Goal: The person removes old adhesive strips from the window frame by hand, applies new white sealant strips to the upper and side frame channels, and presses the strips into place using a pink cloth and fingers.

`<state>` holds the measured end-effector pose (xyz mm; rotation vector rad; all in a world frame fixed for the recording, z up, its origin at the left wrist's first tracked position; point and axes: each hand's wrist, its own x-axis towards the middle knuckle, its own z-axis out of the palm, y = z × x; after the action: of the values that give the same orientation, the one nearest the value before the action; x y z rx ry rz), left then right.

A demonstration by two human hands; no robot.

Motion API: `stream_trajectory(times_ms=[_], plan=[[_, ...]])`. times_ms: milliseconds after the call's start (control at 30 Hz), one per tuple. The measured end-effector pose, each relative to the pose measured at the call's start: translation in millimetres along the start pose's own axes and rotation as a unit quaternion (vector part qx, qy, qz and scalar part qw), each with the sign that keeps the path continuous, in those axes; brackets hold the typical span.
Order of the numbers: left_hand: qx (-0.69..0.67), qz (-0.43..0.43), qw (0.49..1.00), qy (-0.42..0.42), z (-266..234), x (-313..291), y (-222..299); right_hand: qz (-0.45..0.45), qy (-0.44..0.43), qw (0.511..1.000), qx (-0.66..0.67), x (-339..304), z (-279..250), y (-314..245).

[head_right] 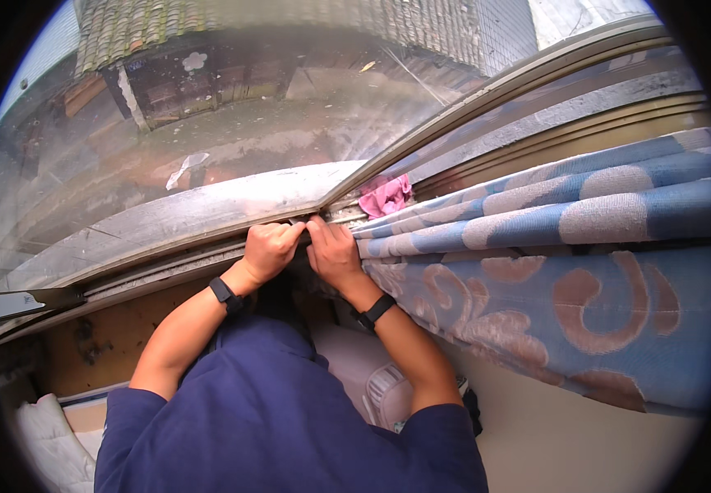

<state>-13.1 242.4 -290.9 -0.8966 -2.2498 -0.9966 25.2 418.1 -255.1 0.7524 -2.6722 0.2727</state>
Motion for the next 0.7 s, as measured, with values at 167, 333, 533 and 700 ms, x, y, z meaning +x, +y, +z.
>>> stream_trajectory(times_ms=[167, 333, 533, 700], plan=[[-0.005, 0.005, 1.000, -0.004, 3.0, -2.3, -1.8, -0.065, 0.017, 0.998, -0.007, -4.4, -12.5, 5.6], [-0.016, 0.007, 1.000, -0.004, 0.4, -3.3, -2.9, -0.056, -0.023, 0.995, -0.078, -10.4, -10.4, 10.1], [-0.030, 0.000, 0.999, -0.018, 1.8, -4.7, -6.0, -0.065, -0.030, 0.987, -0.146, -21.5, 2.8, 17.6], [-0.024, 0.005, 1.000, -0.013, 0.6, -4.0, -5.0, -0.047, -0.040, 0.990, -0.125, -17.1, -4.2, 9.0]])
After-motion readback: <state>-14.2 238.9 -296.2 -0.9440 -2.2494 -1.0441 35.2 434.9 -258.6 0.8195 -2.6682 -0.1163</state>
